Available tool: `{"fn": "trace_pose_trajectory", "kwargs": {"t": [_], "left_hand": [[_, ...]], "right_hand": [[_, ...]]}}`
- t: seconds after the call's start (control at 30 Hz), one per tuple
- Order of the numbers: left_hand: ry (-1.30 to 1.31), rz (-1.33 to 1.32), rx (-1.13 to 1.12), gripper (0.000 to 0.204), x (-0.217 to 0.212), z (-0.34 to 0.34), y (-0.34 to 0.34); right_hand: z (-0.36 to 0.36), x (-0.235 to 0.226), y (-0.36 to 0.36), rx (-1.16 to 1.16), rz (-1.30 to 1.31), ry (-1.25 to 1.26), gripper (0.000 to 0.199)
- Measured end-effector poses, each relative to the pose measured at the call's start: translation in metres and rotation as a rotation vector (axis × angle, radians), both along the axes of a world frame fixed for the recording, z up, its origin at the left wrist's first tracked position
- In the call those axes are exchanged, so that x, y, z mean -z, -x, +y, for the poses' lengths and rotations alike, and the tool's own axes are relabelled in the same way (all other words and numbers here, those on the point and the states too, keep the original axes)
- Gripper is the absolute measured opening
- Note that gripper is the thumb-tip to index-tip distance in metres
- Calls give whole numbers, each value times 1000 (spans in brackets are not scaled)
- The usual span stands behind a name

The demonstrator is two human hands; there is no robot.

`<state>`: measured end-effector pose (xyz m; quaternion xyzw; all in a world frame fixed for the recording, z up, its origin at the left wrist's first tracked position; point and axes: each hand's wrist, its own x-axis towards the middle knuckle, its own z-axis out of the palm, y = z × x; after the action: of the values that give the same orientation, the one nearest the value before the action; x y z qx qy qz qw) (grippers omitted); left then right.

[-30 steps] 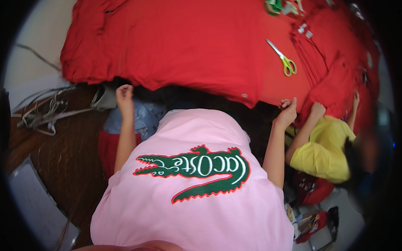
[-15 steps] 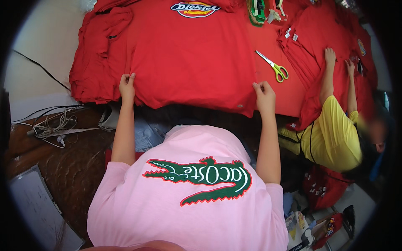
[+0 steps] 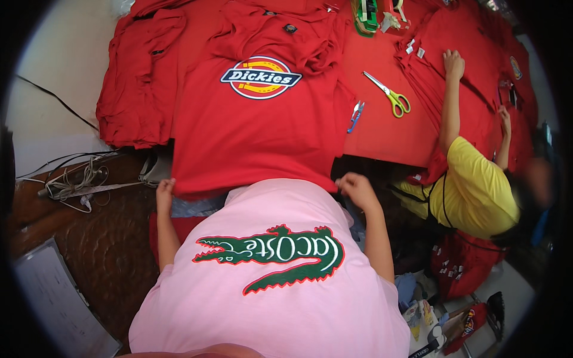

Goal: The person processes red shirts on a table by unfolding each one, using snips to remove threads from the collar area, and refolding them into a stack.

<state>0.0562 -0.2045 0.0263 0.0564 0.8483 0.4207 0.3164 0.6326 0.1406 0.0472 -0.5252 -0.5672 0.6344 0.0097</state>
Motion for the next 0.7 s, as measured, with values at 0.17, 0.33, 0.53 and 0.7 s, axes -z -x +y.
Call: {"fn": "trace_pose_trajectory", "kwargs": {"t": [0.17, 0.33, 0.53, 0.7], "left_hand": [[2, 415, 335, 18, 14, 63, 19], [-235, 589, 428, 18, -32, 235, 24], [-511, 757, 616, 18, -84, 406, 9], [-530, 430, 550, 25, -63, 478, 12]], "right_hand": [[92, -2, 55, 470, -143, -715, 27], [140, -6, 99, 374, -417, -930, 43], [137, 10, 87, 477, -375, -660, 41], [104, 0, 104, 471, -448, -915, 38]]}}
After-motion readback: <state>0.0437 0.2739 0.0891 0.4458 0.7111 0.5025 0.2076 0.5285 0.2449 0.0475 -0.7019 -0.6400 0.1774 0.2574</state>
